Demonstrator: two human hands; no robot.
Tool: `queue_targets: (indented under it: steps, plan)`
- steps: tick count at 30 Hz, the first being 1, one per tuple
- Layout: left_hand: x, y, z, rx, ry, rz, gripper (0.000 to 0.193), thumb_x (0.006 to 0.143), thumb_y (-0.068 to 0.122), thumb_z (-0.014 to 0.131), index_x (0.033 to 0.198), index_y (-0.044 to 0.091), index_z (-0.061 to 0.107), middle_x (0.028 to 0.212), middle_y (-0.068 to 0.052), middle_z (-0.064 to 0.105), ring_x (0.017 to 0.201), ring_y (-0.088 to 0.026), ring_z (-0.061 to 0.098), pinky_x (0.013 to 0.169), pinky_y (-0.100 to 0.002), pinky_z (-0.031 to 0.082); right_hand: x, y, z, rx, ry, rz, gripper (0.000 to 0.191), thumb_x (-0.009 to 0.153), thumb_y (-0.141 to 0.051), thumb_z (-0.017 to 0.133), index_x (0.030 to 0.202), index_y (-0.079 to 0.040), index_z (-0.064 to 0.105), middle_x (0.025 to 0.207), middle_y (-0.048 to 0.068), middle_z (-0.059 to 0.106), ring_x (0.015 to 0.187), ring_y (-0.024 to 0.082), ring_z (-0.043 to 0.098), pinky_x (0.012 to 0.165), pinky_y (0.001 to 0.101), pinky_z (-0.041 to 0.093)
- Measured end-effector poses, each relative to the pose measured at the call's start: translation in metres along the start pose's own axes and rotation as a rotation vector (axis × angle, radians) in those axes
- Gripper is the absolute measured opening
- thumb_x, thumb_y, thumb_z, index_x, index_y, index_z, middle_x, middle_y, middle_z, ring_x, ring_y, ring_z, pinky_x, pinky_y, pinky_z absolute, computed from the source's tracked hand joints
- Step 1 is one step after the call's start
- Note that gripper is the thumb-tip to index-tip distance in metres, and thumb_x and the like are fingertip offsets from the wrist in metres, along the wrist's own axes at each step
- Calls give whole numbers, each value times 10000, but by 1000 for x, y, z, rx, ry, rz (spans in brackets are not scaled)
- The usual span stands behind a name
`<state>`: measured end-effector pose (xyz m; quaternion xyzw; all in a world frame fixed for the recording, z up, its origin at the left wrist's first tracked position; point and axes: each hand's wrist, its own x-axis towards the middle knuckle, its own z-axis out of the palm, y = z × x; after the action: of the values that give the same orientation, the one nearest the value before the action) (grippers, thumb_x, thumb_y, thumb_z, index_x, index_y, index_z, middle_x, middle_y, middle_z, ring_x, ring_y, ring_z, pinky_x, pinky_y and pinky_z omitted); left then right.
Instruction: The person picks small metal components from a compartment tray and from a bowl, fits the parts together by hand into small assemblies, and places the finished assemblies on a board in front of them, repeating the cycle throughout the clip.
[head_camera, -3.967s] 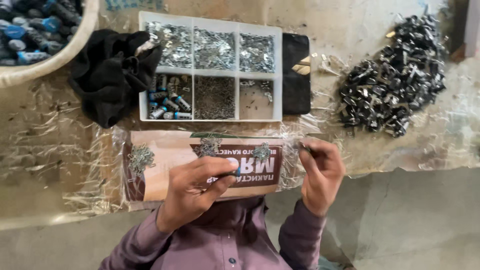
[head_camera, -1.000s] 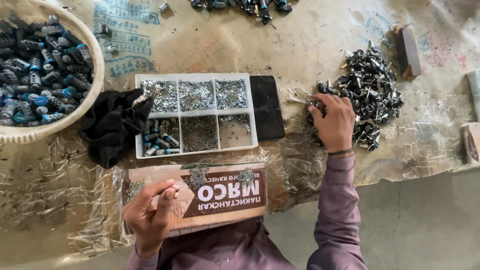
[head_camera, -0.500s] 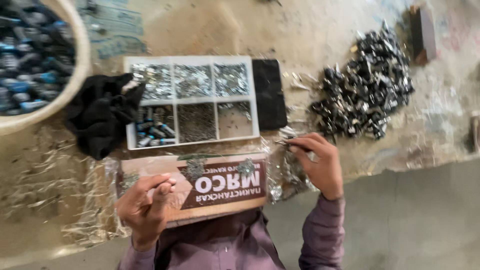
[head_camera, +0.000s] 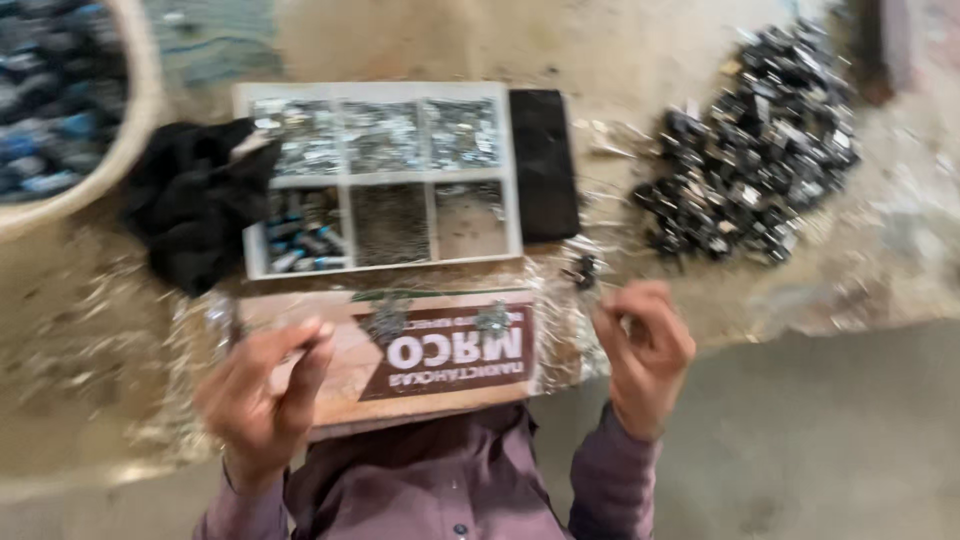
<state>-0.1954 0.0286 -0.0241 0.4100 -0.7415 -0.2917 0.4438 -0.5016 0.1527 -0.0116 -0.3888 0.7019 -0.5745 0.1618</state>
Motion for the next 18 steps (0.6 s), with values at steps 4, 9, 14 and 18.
queue_targets:
  steps: [4,9,14,18]
  plan:
    - [32,2,-16,212,-53,118,200,962,-5,745,1150,61,732,1049,-95,734,959,-263,709,837,-371,553,-30,-10,29,282,-209,91,184,834,125,709,990,33,683,970,61,626,847,127,620,742,243,502]
    - [83,-23,-21,469,-195,326,225,898,56,783,1114,115,766,1118,-8,734,1057,-225,654,953,-383,491,-45,-22,71,252,-521,-36,201,775,130,755,943,35,703,904,85,667,830,153,632,724,264,492]
    - [120,-40,-12,701,-546,386,232,768,239,809,997,205,791,949,45,685,936,-206,591,856,-396,409,-46,-45,88,276,-657,-92,150,806,67,794,934,20,731,896,80,700,825,157,687,717,263,563]
    - [137,-44,-12,755,-722,381,191,768,300,801,952,252,797,934,40,641,966,-191,587,860,-402,396,-41,-57,89,260,-695,-110,128,826,50,787,939,22,735,902,82,704,828,159,694,726,262,564]
